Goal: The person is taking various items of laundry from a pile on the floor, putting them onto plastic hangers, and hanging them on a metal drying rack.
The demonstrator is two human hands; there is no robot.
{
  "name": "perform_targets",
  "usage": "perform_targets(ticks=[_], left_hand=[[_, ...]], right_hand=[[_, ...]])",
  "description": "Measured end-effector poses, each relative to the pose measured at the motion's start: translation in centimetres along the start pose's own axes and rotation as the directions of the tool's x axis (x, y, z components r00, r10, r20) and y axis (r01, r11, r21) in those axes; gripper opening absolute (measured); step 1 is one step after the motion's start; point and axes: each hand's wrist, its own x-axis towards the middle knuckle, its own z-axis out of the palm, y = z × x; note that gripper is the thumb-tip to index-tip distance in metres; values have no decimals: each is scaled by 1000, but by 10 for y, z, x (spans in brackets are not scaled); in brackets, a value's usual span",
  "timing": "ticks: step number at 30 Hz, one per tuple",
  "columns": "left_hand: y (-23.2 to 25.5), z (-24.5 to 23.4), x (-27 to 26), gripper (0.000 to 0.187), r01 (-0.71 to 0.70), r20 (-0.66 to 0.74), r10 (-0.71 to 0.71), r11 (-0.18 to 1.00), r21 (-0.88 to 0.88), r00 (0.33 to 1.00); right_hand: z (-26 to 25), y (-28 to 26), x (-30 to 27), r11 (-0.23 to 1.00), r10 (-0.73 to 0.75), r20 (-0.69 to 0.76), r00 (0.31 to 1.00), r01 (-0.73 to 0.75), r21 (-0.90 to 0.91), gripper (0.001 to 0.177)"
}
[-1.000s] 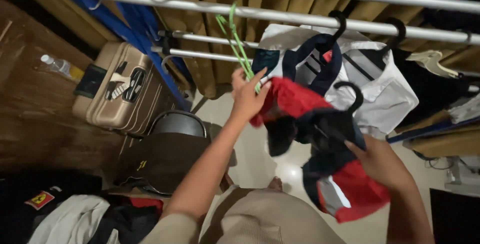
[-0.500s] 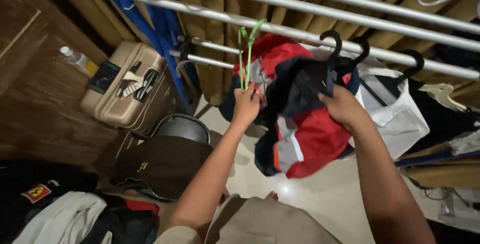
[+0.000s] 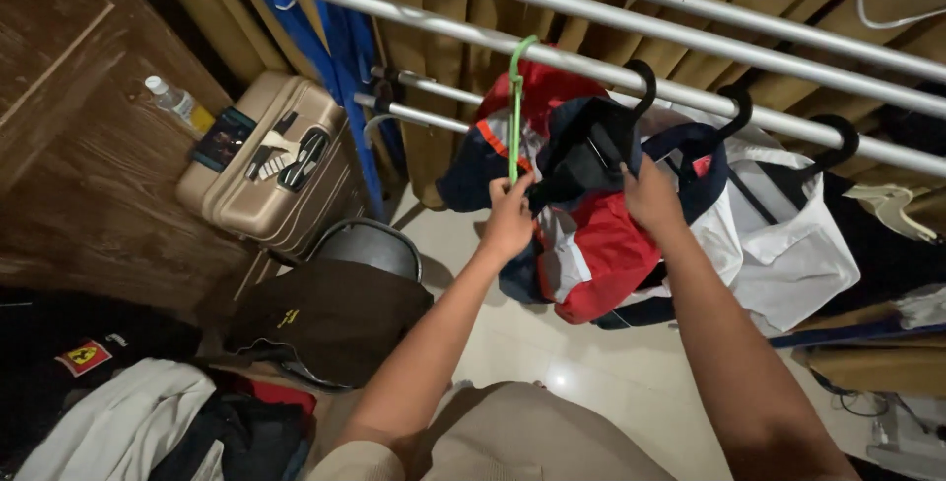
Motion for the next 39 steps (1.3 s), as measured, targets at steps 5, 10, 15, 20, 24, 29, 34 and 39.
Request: perform_targets(ticks=[5,10,15,20,24,29,34,39], left_hand=[[19,6,-21,51,117,84,-120,992,37,989],[80,-5,-47,48,80,84,-78,997,-21,993],[100,-3,-77,59,-80,-65,82,996,35,995],[33,10,-117,36,-505,-272,504,860,72,819],[65,-4,-160,15,-272,-104,264,960,-70,959],[89,5,-164,17,-286,67,297,948,-141,952],[94,-21,-151,20,-337,38,352,918,-207,935],[48,-53,-170,14,-290,-165,268,949,-128,949]], right_hand=[[-20,-39,-55,984,86,-66,994,-95,-149,38],[-5,-13,-88,987,136,-131,982,-146,-66,48],[20,37,-118,995,100,-185,978,-99,15,47],[107,143,-175,899,-409,-346,844,438,7,38],[169,144,-228,611,514,679,525,-779,140,40],[189,61,-230,666,-314,904,291,-611,428,28],[229,34,-228,582,-235,967,101,-782,223,10],[279,7,-232,462,-145,986,-85,-887,-8,13]])
